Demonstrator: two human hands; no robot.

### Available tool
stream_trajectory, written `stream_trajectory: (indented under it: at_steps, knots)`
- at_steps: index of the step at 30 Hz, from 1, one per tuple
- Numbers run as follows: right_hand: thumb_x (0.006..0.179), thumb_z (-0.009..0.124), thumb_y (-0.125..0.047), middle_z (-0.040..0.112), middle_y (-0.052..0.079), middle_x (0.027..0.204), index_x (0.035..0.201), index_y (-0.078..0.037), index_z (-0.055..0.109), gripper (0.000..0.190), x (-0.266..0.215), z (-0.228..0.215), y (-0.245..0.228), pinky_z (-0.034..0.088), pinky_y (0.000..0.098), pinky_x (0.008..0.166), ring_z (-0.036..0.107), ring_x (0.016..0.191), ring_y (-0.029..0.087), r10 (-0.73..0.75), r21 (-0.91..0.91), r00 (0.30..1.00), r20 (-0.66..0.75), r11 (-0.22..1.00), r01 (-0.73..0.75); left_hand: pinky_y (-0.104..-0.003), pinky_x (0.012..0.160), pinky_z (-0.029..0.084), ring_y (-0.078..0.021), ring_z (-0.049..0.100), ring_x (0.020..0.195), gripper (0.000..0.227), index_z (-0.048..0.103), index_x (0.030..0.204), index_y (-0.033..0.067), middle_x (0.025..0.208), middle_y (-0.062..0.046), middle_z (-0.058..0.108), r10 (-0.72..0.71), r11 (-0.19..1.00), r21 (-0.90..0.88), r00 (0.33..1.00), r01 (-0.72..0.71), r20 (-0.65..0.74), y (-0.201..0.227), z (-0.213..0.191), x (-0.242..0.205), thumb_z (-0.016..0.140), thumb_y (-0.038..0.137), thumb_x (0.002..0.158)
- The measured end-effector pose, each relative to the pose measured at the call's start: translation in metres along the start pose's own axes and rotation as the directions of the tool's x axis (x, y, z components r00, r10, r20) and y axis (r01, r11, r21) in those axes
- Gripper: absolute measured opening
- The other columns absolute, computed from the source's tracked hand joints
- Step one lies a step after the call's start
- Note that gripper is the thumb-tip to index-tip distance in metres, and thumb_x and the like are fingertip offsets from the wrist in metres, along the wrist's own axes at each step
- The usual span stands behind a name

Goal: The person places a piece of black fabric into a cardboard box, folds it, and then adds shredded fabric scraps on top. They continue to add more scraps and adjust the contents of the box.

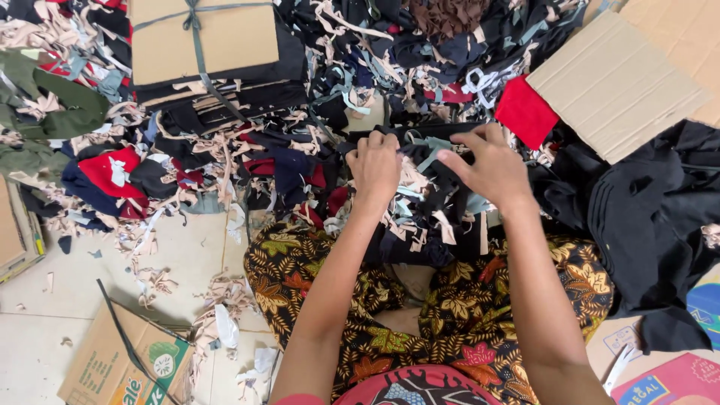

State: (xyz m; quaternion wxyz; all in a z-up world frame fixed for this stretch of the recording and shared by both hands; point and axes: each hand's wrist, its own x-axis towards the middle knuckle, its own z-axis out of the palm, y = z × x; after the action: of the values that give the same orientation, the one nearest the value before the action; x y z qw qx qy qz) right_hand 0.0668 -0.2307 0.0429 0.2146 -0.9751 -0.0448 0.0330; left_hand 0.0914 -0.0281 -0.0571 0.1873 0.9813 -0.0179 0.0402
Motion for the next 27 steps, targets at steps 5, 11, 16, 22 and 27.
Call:
stream_trajectory:
  at_steps: [5, 11, 16, 22, 27]
  knots:
    - [0.087, 0.075, -0.047, 0.053, 0.004, 0.126, 0.129, -0.033, 0.064, 0.046, 0.046, 0.078, 0.023, 0.058, 0.055, 0.086, 0.068, 0.105, 0.042, -0.045, -0.145, 0.995, 0.092, 0.988, 0.058, -0.049, 0.088, 0.05, -0.0242, 0.056, 0.102, 0.018, 0.057, 0.101, 0.0186, 0.104, 0.001, 0.05, -0.118, 0.982, -0.162, 0.985, 0.096, -0.129, 0.002, -0.002, 0.003, 0.069, 0.027, 0.09]
    - [0.089, 0.078, -0.026, 0.054, 0.003, 0.115, 0.12, -0.023, 0.067, 0.033, 0.039, 0.08, 0.024, 0.061, 0.0453, 0.077, 0.067, 0.103, 0.034, -0.2, -0.237, 0.967, -0.155, 0.958, 0.16, -0.056, 0.094, 0.051, -0.032, 0.056, 0.116, 0.039, 0.052, 0.127, 0.0199, 0.125, -0.004, 0.046, 0.015, 0.968, -0.241, 0.975, -0.07, -0.221, -0.011, -0.02, -0.018, 0.07, 0.012, 0.093]
    - [0.085, 0.08, -0.022, 0.056, 0.003, 0.111, 0.118, -0.027, 0.07, 0.036, -0.009, 0.08, -0.012, 0.052, 0.0385, 0.071, 0.061, 0.097, 0.028, -0.45, -0.363, 0.839, -0.306, 0.87, 0.334, -0.064, 0.107, 0.041, -0.0485, 0.045, 0.136, 0.024, 0.061, 0.128, 0.0145, 0.141, -0.016, 0.05, 0.161, 0.803, -0.542, 0.966, -0.247, -0.201, -0.03, -0.036, -0.03, 0.055, 0.019, 0.105]
    - [0.082, 0.08, -0.021, 0.058, 0.002, 0.102, 0.118, -0.018, 0.067, 0.038, -0.029, 0.127, -0.011, 0.045, 0.0339, 0.069, 0.06, 0.094, 0.025, -0.488, -0.369, 0.84, -0.236, 0.845, 0.387, -0.079, 0.112, 0.007, -0.0501, 0.013, 0.151, 0.047, 0.052, 0.144, 0.0064, 0.164, -0.021, 0.028, -0.019, 0.776, -0.63, 0.999, 0.033, 0.029, -0.021, -0.064, -0.064, 0.033, 0.035, 0.113]
    - [0.089, 0.064, -0.021, 0.06, -0.002, 0.105, 0.099, -0.023, 0.066, 0.011, -0.09, 0.088, -0.018, 0.044, 0.0364, 0.077, 0.057, 0.105, 0.024, -0.593, -0.25, 0.8, -0.087, 0.791, 0.559, -0.065, 0.113, 0.031, -0.0492, 0.032, 0.143, 0.044, 0.048, 0.147, 0.0111, 0.156, -0.023, 0.031, -0.215, 0.844, -0.516, 0.974, 0.148, -0.072, -0.026, -0.036, -0.11, 0.051, 0.021, 0.104]
